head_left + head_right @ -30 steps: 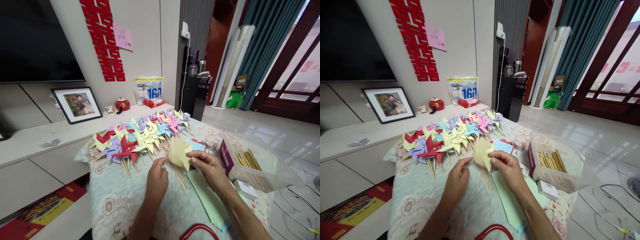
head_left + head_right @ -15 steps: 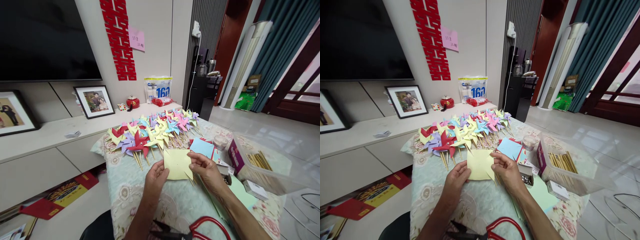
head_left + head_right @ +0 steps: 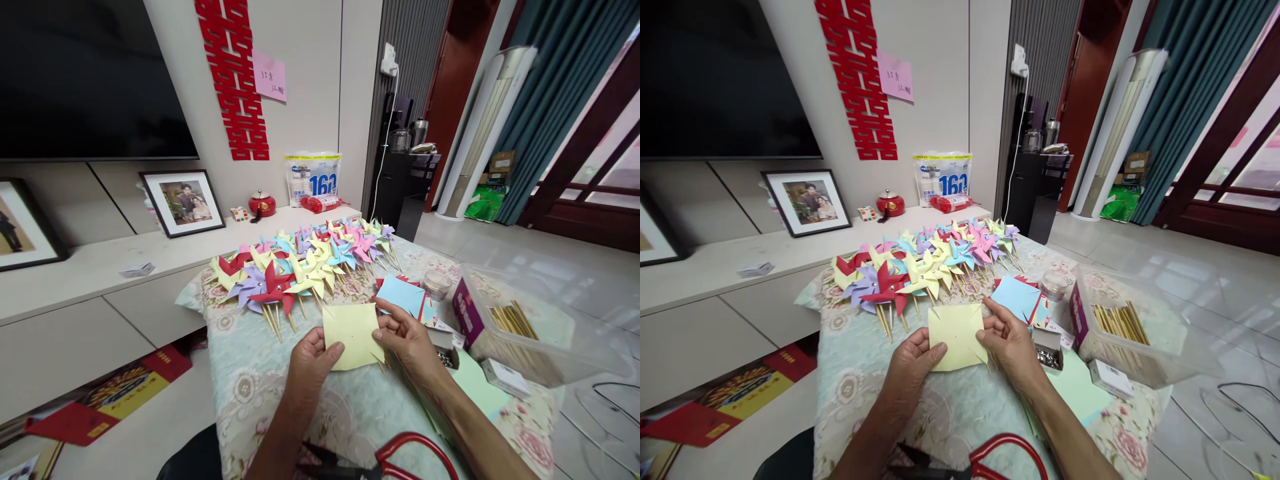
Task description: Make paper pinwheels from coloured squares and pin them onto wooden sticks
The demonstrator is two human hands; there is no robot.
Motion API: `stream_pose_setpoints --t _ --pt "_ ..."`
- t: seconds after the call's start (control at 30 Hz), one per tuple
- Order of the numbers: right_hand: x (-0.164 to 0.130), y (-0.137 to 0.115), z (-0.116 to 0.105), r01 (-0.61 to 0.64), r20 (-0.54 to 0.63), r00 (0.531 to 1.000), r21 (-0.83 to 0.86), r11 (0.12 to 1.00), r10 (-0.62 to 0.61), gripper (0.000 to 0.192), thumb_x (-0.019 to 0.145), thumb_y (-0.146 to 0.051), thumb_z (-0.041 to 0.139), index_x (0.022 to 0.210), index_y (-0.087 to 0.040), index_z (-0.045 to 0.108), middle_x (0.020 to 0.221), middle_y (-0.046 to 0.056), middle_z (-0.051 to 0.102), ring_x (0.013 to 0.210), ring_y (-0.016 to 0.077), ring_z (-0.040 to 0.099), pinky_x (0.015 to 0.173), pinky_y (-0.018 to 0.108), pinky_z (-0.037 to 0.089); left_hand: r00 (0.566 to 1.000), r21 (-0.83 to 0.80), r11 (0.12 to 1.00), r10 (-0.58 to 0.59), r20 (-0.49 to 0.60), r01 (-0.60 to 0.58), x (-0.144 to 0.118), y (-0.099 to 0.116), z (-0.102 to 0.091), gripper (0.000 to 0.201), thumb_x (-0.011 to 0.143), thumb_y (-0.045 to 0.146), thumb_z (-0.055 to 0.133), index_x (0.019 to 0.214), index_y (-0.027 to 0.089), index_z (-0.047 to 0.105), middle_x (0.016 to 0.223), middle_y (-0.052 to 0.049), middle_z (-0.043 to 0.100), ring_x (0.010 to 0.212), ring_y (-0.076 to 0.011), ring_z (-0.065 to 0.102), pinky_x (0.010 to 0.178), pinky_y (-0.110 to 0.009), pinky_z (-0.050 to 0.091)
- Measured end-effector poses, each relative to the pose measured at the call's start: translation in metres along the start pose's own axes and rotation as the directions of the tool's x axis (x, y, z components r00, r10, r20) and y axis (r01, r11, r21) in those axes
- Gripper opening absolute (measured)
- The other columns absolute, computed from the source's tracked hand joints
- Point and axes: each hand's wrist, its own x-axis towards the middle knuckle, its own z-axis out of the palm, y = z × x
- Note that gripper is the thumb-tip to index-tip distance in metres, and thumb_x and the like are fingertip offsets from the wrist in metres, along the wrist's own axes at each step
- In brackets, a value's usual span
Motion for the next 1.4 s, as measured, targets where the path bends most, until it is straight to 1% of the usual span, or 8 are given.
stream_pose_setpoints --t 0.23,0.47,0.57,0.67,0.77,1.03,1.23,1.4 --pt "0.000 -0.005 0.002 0.041 -0.031 0.999 -0.066 0.997 -0.043 0.048 0.062 -0.032 0.089 0.105 -0.021 0.071 0.081 0.003 0.073 0.071 0.0194 0.067 0.071 0.034 0.051 0.999 0.058 0.998 0.028 -0.027 -0.027 -0.001 0.003 0.003 0.032 0.067 0.032 0.080 0.090 0.013 0.068 0.081 -0.009 0.078 0.069 -0.0198 0.070 0.067 -0.029 0.051" --pt "-0.002 -0.008 -0.001 0.254 -0.136 0.944 -0.288 0.923 -0.302 0.017 0.073 -0.036 0.080 0.079 -0.023 0.072 0.078 0.002 0.071 0.073 0.0195 0.062 0.071 0.032 0.048 0.966 0.243 0.967 0.131 -0.223 -0.075 -0.003 0.007 0.005 0.018 0.069 0.030 0.073 0.077 0.016 0.065 0.062 0.001 0.065 0.054 -0.0115 0.056 0.053 -0.021 0.041" --pt "-0.005 -0.006 -0.003 0.328 -0.125 0.908 -0.381 0.864 -0.400 0.006 0.078 -0.027 0.075 0.083 -0.023 0.074 0.085 0.003 0.071 0.083 0.0209 0.062 0.079 0.033 0.046 0.996 0.277 0.961 0.051 -0.077 -0.028 -0.006 0.006 0.006 0.019 0.074 0.032 0.067 0.065 0.016 0.063 0.056 0.000 0.063 0.050 -0.0109 0.054 0.052 -0.022 0.041" --pt "-0.008 -0.006 -0.003 0.482 -0.003 0.817 -0.544 0.686 -0.577 0.008 0.084 -0.018 0.067 0.087 -0.024 0.073 0.088 0.003 0.069 0.087 0.0215 0.062 0.080 0.034 0.046 0.987 0.269 0.961 -0.104 0.126 0.067 -0.010 0.006 0.009 0.022 0.076 0.034 0.064 0.067 0.014 0.067 0.061 -0.005 0.068 0.051 -0.0120 0.057 0.051 -0.023 0.041" --pt "-0.010 -0.008 -0.003 0.561 0.088 0.717 -0.662 0.498 -0.691 0.015 0.087 -0.013 0.060 0.090 -0.024 0.070 0.088 0.004 0.069 0.085 0.0206 0.064 0.077 0.034 0.047 0.944 0.221 0.962 -0.214 0.251 0.160 -0.015 0.006 0.009 0.024 0.078 0.036 0.065 0.075 0.014 0.072 0.063 -0.005 0.070 0.049 -0.0121 0.059 0.050 -0.022 0.041" --pt "-0.012 -0.016 -0.002 0.553 0.146 0.630 -0.774 0.308 -0.763 0.024 0.087 -0.006 0.054 0.093 -0.025 0.067 0.088 0.004 0.069 0.083 0.0206 0.065 0.075 0.034 0.050 0.786 0.207 0.930 -0.367 0.497 0.304 -0.025 0.010 0.004 0.029 0.077 0.039 0.073 0.094 0.015 0.076 0.077 -0.010 0.076 0.056 -0.0150 0.066 0.054 -0.024 0.046" --pt "-0.013 -0.012 0.008 0.748 0.508 0.563 -0.648 0.142 -0.652 0.030 0.087 0.000 0.048 0.095 -0.023 0.067 0.088 0.006 0.068 0.086 0.0225 0.063 0.075 0.039 0.051 0.949 -0.226 0.957 -0.110 0.296 0.182 -0.016 0.012 0.006 0.049 0.081 0.052 0.069 0.112 0.014 0.071 0.118 -0.020 0.071 0.098 -0.0300 0.070 0.077 -0.038 0.056" --pt "-0.011 -0.004 0.009 0.784 0.614 0.562 -0.609 0.120 -0.555 0.028 0.088 0.000 0.048 0.094 -0.021 0.065 0.094 0.007 0.068 0.092 0.0231 0.060 0.080 0.041 0.050 0.990 -0.263 0.962 -0.042 0.136 0.077 -0.010 0.010 0.009 0.040 0.076 0.033 0.076 0.111 0.014 0.071 0.115 -0.015 0.074 0.105 -0.0302 0.068 0.086 -0.037 0.054"
